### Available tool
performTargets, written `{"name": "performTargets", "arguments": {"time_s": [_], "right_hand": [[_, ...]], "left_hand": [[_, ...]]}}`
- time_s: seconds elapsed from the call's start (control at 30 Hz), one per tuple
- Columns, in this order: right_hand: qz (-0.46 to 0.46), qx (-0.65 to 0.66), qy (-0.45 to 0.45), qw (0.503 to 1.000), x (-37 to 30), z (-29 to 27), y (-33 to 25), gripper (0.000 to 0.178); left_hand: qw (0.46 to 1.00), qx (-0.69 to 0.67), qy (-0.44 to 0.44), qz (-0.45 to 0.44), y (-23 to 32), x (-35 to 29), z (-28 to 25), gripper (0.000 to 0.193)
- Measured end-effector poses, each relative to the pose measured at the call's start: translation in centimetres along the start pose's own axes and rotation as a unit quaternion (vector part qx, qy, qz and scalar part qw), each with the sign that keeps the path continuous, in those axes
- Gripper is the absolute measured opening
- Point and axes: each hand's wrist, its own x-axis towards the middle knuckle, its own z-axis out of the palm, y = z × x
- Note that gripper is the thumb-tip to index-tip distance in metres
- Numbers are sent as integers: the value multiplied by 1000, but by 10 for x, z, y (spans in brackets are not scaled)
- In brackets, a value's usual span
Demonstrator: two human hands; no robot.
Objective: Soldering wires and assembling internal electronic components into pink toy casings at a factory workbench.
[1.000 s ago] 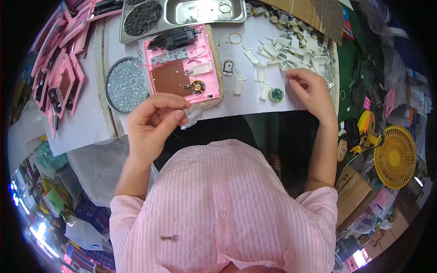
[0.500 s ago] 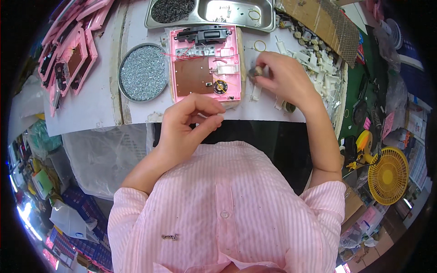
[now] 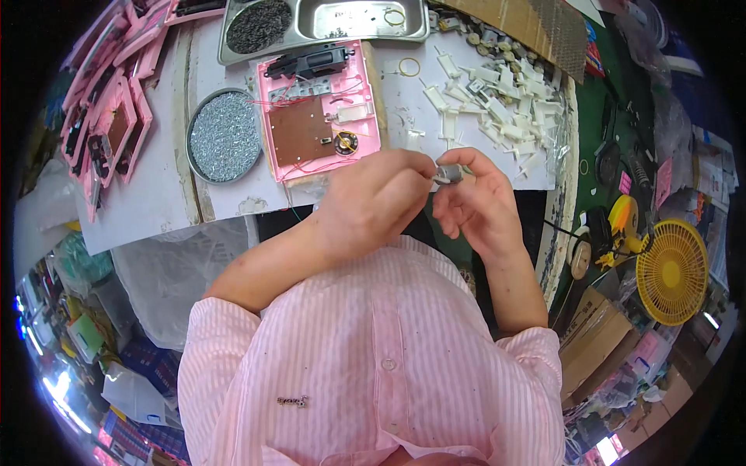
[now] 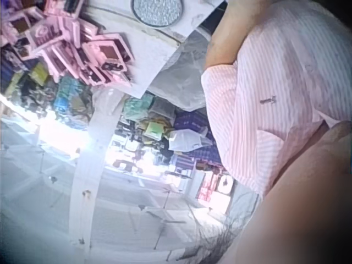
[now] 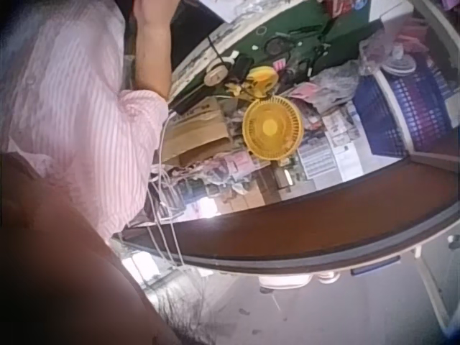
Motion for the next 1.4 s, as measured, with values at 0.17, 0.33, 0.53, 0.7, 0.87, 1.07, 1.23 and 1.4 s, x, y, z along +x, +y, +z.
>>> {"name": "performTargets", "arguments": {"time_s": [0.17,0.33,0.53,0.7,0.87,1.07,1.23,1.4], "right_hand": [[-29,-97,79,992,-11,-5,7,39],[-136,-286,185,930,-39,-36,-3,45],[-83,-410,175,891,-29,-75,-20,43],[-72,-473,158,864,-16,-77,-26,41],[-69,-538,174,822,-11,-69,-26,38],[-94,-616,186,760,-9,-56,-28,38],[-140,-404,195,882,-12,-60,-20,41],[-63,-191,102,974,-12,-22,1,48]], "left_hand": [[994,18,-58,88,-7,3,4,23],[986,-123,-74,-85,-2,-6,-8,21],[963,-186,-75,-181,-5,-21,-9,15],[917,-264,-22,-300,4,-29,-7,17],[948,-222,-40,-224,-4,-29,-10,17],[943,-209,-72,-247,-2,-29,-16,15],[878,-323,-41,-352,6,-28,-10,16],[867,-326,-33,-376,8,-27,-5,16]]}}
